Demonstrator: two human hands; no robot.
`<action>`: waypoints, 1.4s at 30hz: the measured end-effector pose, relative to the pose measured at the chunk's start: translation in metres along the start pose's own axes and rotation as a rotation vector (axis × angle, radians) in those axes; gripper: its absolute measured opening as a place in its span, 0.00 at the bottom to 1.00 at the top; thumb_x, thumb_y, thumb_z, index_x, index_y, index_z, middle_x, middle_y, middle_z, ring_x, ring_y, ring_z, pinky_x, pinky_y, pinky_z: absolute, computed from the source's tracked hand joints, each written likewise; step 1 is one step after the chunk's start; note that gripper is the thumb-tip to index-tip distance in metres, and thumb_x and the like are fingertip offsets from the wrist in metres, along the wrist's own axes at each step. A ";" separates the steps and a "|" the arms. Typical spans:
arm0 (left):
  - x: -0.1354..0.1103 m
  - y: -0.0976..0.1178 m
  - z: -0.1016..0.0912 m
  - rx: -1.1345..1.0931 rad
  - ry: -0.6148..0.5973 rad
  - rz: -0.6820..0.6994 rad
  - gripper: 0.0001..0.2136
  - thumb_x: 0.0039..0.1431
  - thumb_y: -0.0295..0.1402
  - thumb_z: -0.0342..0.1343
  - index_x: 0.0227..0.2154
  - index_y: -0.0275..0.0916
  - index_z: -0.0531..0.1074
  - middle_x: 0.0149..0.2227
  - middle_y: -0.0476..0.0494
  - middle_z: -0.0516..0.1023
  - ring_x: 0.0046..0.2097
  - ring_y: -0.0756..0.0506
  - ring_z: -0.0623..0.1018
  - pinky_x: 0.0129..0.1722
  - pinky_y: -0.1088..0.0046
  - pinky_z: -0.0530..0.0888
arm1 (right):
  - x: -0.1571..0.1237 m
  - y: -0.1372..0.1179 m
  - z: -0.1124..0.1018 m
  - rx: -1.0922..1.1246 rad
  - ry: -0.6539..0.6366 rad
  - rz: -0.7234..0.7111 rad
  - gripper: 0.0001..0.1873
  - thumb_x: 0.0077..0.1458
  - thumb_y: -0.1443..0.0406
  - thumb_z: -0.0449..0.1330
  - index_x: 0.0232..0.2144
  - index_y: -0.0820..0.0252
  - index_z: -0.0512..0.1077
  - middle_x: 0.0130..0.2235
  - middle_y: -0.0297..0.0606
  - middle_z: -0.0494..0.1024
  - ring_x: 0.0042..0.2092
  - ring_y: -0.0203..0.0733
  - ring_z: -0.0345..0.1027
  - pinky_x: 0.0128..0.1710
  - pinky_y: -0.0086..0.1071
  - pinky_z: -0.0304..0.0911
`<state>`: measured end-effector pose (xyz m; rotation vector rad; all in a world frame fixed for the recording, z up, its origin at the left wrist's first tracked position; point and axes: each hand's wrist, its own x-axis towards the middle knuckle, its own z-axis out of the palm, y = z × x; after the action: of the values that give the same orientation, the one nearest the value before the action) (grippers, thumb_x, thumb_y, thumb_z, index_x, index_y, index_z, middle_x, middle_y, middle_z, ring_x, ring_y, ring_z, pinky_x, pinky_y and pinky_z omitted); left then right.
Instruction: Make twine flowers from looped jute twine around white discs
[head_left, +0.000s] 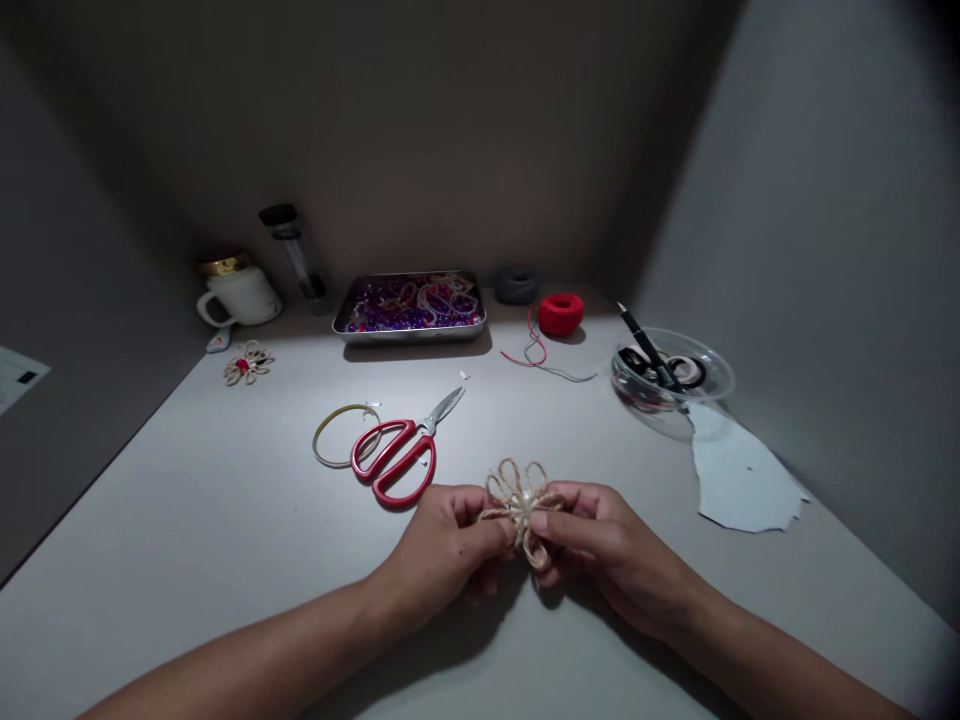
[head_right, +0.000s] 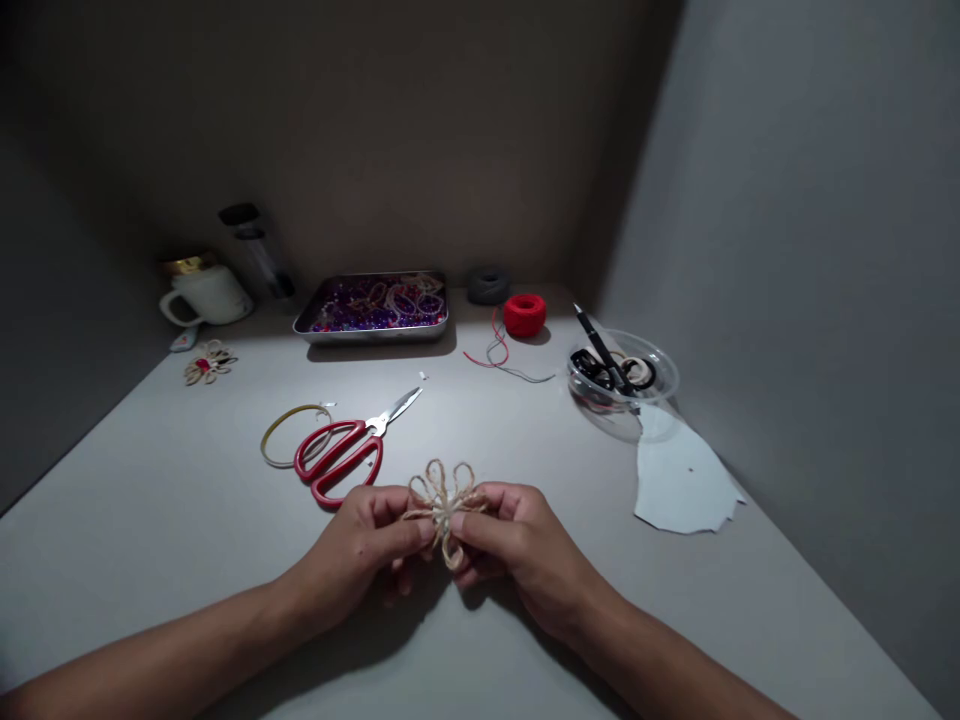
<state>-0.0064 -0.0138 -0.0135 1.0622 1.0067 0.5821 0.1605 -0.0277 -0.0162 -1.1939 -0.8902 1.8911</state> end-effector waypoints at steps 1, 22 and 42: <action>0.000 0.001 0.001 0.019 0.012 -0.006 0.07 0.46 0.32 0.54 0.19 0.35 0.65 0.14 0.53 0.65 0.14 0.55 0.62 0.11 0.83 0.60 | 0.000 0.000 -0.001 -0.008 -0.018 -0.004 0.10 0.43 0.63 0.64 0.25 0.66 0.70 0.23 0.36 0.72 0.24 0.33 0.64 0.23 0.27 0.63; -0.004 -0.007 0.003 0.036 0.233 0.138 0.14 0.50 0.29 0.53 0.41 0.38 0.63 0.31 0.50 0.69 0.19 0.56 0.64 0.16 0.79 0.62 | 0.002 -0.004 -0.005 -0.446 0.147 -0.044 0.08 0.40 0.64 0.59 0.26 0.61 0.67 0.18 0.27 0.66 0.19 0.30 0.54 0.17 0.24 0.53; -0.016 -0.020 0.005 0.749 0.418 0.594 0.19 0.50 0.25 0.50 0.47 0.37 0.61 0.50 0.32 0.64 0.46 0.38 0.72 0.42 0.62 0.70 | 0.002 0.010 -0.020 -0.715 0.305 -0.344 0.06 0.50 0.61 0.56 0.30 0.57 0.67 0.24 0.32 0.68 0.25 0.37 0.62 0.25 0.29 0.59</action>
<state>-0.0107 -0.0375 -0.0251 1.9960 1.3210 0.9685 0.1769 -0.0275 -0.0319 -1.5545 -1.5432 1.0931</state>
